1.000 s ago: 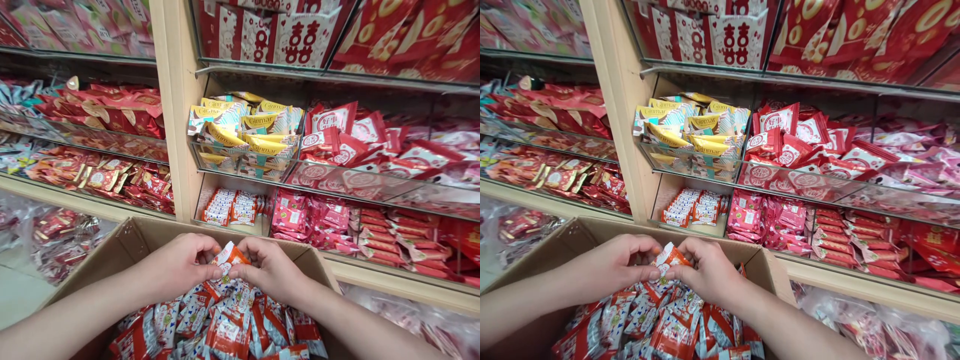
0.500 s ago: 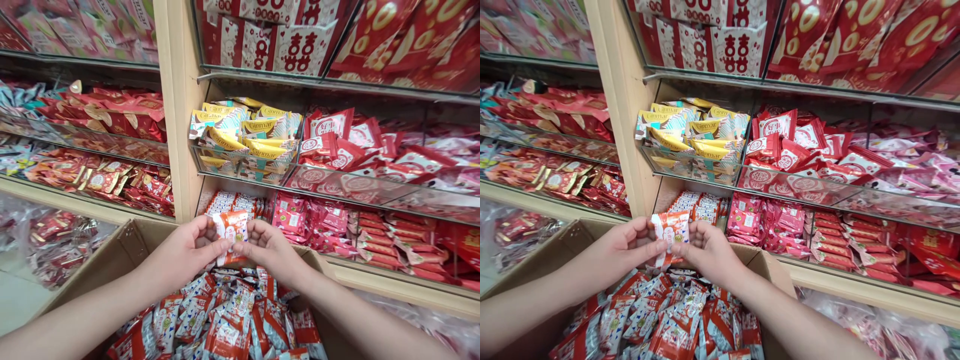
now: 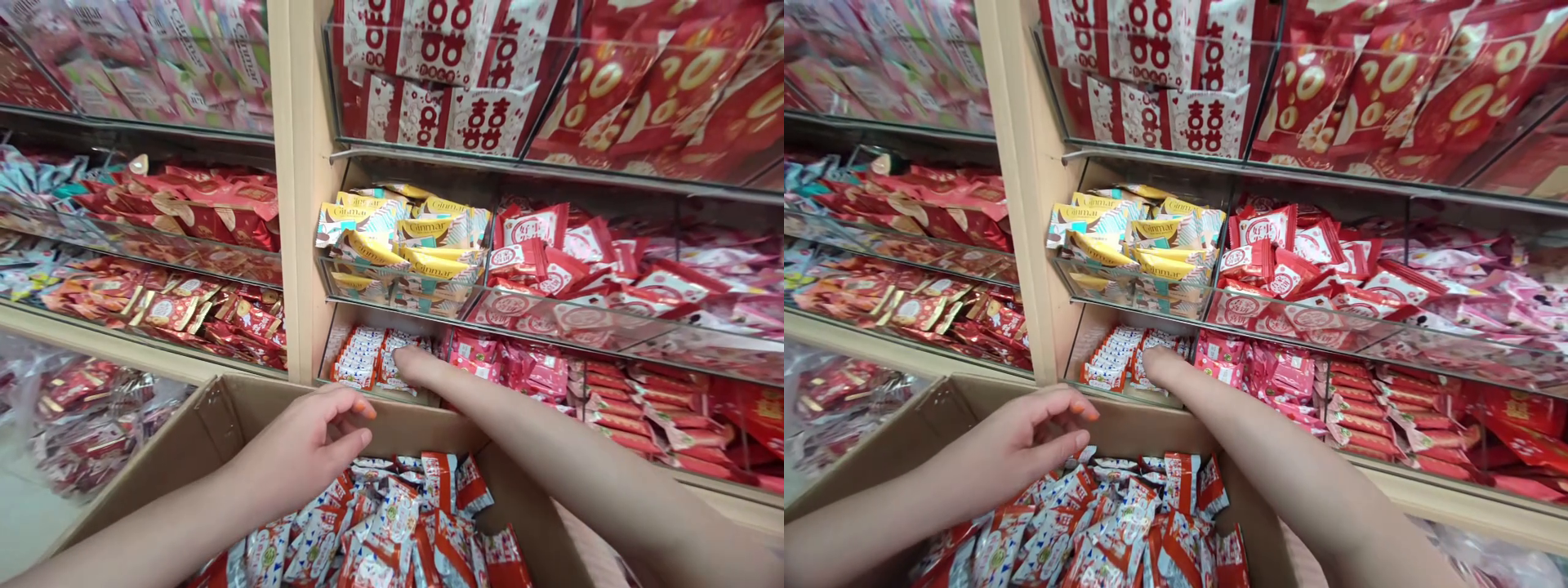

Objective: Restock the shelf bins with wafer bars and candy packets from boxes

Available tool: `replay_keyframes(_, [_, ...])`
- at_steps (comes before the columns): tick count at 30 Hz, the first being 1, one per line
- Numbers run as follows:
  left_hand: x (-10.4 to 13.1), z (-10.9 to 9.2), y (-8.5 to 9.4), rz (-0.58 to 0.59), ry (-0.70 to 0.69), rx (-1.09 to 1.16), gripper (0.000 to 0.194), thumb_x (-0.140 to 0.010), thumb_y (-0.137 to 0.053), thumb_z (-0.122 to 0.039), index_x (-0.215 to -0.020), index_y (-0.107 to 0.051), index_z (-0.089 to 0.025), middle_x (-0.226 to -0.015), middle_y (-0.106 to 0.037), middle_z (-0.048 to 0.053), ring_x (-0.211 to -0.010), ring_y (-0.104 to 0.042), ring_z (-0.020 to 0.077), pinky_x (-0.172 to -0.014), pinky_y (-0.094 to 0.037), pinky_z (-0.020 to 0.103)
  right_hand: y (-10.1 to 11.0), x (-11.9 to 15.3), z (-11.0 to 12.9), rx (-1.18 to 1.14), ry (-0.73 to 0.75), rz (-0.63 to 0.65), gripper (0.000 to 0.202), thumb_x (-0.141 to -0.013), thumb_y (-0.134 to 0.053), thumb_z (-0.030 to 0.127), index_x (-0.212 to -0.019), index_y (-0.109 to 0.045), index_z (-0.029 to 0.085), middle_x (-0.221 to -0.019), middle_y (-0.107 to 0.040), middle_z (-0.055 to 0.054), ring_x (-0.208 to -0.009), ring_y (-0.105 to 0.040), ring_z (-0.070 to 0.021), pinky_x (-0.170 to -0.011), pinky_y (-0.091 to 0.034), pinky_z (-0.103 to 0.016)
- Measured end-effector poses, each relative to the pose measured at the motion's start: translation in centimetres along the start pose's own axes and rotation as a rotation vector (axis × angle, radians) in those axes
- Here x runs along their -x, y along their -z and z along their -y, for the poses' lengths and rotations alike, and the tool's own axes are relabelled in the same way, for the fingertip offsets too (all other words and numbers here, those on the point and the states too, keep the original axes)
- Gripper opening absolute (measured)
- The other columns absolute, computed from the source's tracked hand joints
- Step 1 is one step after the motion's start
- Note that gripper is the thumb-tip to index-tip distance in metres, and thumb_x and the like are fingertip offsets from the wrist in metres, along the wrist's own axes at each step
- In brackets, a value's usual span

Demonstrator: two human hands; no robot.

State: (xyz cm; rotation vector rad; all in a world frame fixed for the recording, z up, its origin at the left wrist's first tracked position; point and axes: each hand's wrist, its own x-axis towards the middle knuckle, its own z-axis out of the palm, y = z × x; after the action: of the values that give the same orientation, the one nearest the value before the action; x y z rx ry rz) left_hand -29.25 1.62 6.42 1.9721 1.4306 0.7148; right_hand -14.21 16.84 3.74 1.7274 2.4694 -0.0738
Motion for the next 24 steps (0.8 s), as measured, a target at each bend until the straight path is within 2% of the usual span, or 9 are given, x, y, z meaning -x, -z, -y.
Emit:
replay_keyframes(7, [0.1, 0.3, -0.3, 0.086, -0.072, -0.105, 0.014, -0.076, -0.049, -0.026, -0.087, -0.058, -0.021, -0.085, -0.058, -0.001, -0.070, -0.055, 0.0132, -0.064, -0.042, 0.025, -0.8, -0.6, 0.2, 0.053, 0.011, 0.035, 0.026, -0.084, -0.056, 0.029, -0.104, -0.056, 0.012, -0.107, -0.057, -0.008, -0.095, -0.056, -0.0185, -0.080, -0.048, -0.037])
replay_keyframes(11, [0.0, 1.2, -0.7, 0.226, -0.073, -0.240, 0.019, -0.077, -0.049, -0.028, -0.092, -0.060, -0.023, -0.089, -0.060, 0.001, -0.077, -0.057, 0.0171, -0.072, -0.043, 0.029, -1.0, -1.3, 0.1, 0.075, -0.010, 0.019, 0.035, -0.076, -0.064, 0.032, -0.103, -0.058, 0.010, -0.109, -0.058, -0.012, -0.098, -0.056, -0.0213, -0.082, -0.047, -0.038])
replay_keyframes(15, [0.7, 1.9, -1.1, 0.412, -0.080, -0.368, 0.023, -0.074, -0.054, -0.030, -0.095, -0.062, -0.027, -0.097, -0.061, 0.004, -0.092, -0.057, 0.0239, -0.081, -0.043, 0.035, -1.0, -1.9, -0.4, 0.056, -0.030, -0.009, 0.054, -0.061, -0.076, 0.033, -0.104, -0.059, 0.006, -0.106, -0.060, -0.019, -0.096, -0.058, -0.0259, -0.076, -0.048, -0.032])
replay_keyframes(18, [1.5, 2.0, -1.7, 0.540, -0.039, -0.395, 0.035, -0.071, -0.055, -0.025, -0.106, -0.059, -0.028, -0.108, -0.059, 0.007, -0.100, -0.056, 0.0278, -0.085, -0.043, 0.040, -1.1, -1.9, -0.6, 0.038, -0.020, -0.030, 0.057, -0.057, -0.078, 0.031, -0.105, -0.059, 0.007, -0.104, -0.061, -0.019, -0.094, -0.060, -0.0262, -0.073, -0.048, -0.028])
replay_keyframes(21, [2.0, 1.8, -2.6, 0.570, -0.056, -0.392, 0.053, -0.069, -0.056, -0.020, -0.121, -0.050, -0.029, -0.126, -0.050, 0.010, -0.113, -0.049, 0.0302, -0.092, -0.040, 0.043, -1.2, -1.4, -0.6, 0.026, -0.013, -0.053, 0.061, -0.055, -0.080, 0.032, -0.106, -0.058, 0.007, -0.104, -0.061, -0.017, -0.093, -0.060, -0.0250, -0.072, -0.048, -0.026])
replay_keyframes(24, [2.3, 1.9, -3.5, 0.622, -0.106, -0.442, 0.061, -0.067, -0.060, -0.019, -0.125, -0.046, -0.030, -0.132, -0.045, 0.010, -0.118, -0.044, 0.0320, -0.095, -0.037, 0.046, -0.7, -0.6, -0.5, 0.028, -0.023, -0.089, 0.057, -0.057, -0.078, 0.035, -0.103, -0.059, 0.007, -0.101, -0.061, -0.018, -0.090, -0.061, -0.0247, -0.070, -0.048, -0.026])
